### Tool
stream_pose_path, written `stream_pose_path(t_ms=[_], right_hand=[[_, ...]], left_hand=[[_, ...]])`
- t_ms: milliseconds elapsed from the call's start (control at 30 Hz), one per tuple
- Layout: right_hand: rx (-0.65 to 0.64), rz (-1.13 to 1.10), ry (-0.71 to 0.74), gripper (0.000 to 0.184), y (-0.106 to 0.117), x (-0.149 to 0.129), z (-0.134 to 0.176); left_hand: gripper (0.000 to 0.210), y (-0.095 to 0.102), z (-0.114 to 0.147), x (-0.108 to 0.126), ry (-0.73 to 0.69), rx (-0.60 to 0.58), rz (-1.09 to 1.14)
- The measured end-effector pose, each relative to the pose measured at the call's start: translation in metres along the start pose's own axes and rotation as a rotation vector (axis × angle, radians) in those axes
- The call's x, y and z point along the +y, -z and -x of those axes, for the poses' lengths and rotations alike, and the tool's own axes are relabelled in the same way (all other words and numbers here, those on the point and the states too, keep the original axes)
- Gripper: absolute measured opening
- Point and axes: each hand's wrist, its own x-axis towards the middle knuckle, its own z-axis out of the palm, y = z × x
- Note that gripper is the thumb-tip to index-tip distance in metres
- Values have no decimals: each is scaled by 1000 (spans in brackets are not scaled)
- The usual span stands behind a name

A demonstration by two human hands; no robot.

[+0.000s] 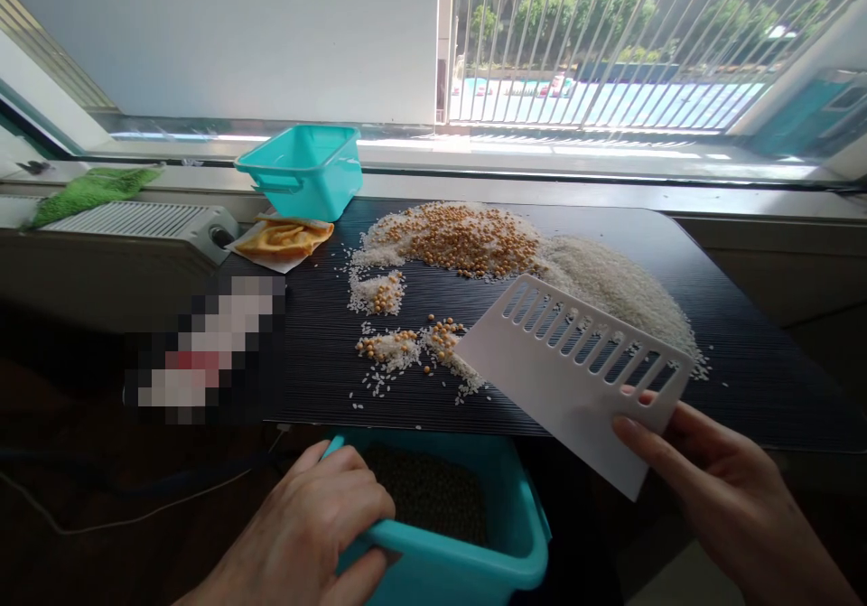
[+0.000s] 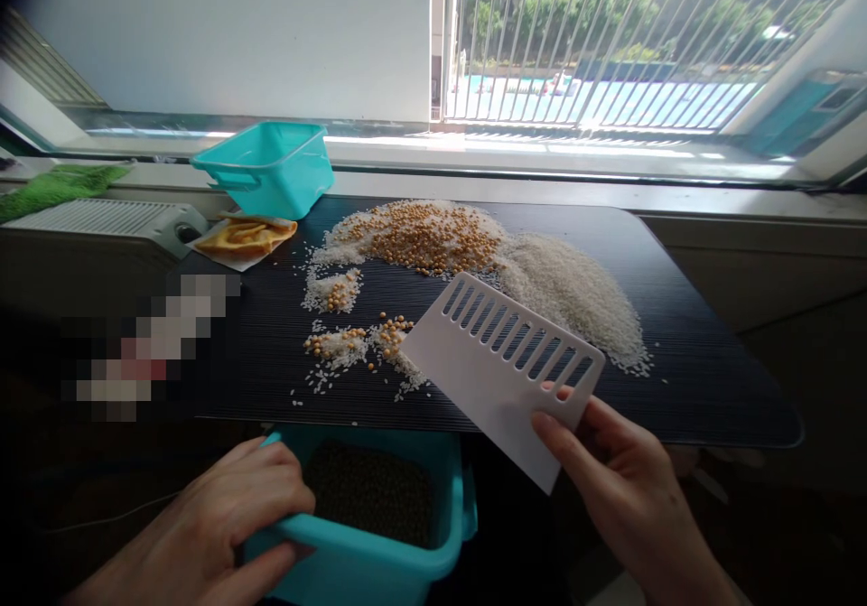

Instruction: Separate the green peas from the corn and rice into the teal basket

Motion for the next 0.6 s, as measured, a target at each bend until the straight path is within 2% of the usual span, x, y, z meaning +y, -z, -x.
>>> stream_pose_path(t_ms=[100,333,467,600], right_hand=[[-16,-88,-92,34,-1,-4,2],[-9,-137,-72,29,-6,-10,1],[-34,-99,-36,29,-6,-11,-2],[-104,62,61,33,4,-12,-6]], left_hand=[[18,-1,0,0,15,32,15],[18,6,-2,3,12,17,44],[20,3,0,2,39,11,55],[19,4,3,3,72,-25,84]])
